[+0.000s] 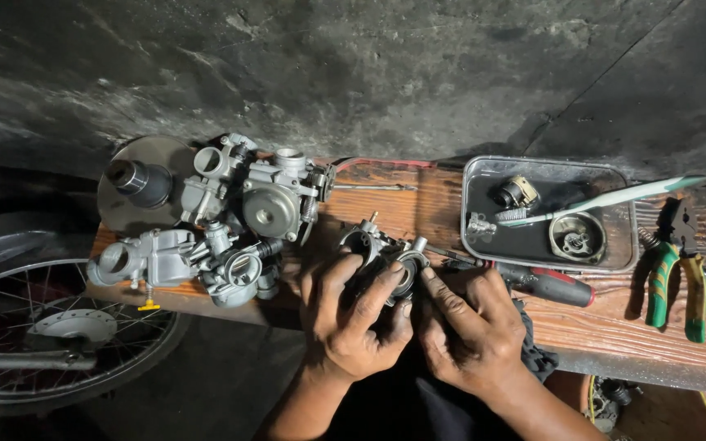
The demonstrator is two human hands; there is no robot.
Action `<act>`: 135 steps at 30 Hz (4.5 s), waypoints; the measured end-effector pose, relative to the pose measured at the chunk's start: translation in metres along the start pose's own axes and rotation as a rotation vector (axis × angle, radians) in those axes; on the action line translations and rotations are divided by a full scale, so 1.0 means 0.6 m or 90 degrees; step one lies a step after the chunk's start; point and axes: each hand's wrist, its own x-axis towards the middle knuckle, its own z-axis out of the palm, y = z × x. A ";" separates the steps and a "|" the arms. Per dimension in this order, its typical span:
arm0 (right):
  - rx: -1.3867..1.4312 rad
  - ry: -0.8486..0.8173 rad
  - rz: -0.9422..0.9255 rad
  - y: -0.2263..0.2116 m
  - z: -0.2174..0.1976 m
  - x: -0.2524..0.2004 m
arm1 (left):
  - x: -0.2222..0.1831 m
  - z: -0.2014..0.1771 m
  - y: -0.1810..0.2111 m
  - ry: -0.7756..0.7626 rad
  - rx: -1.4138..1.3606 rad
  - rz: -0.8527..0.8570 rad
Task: Cleaning and reassembling a motorcycle carburetor unit on a workbench using a brush and solvent.
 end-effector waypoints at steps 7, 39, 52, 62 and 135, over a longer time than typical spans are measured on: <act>-0.006 0.022 -0.032 -0.010 0.000 0.010 | 0.002 -0.011 0.002 -0.039 0.004 -0.002; 0.049 0.038 0.020 -0.015 -0.022 0.003 | -0.004 -0.019 0.022 -0.054 -0.049 -0.047; 0.043 0.031 0.018 0.009 -0.118 0.005 | -0.024 -0.002 0.036 -0.013 -0.067 -0.089; 0.024 0.082 0.049 0.028 -0.150 0.016 | -0.017 -0.007 0.035 0.006 -0.057 -0.089; -0.681 -0.708 0.613 0.184 -0.353 0.093 | 0.070 0.244 0.170 -0.089 -0.291 0.060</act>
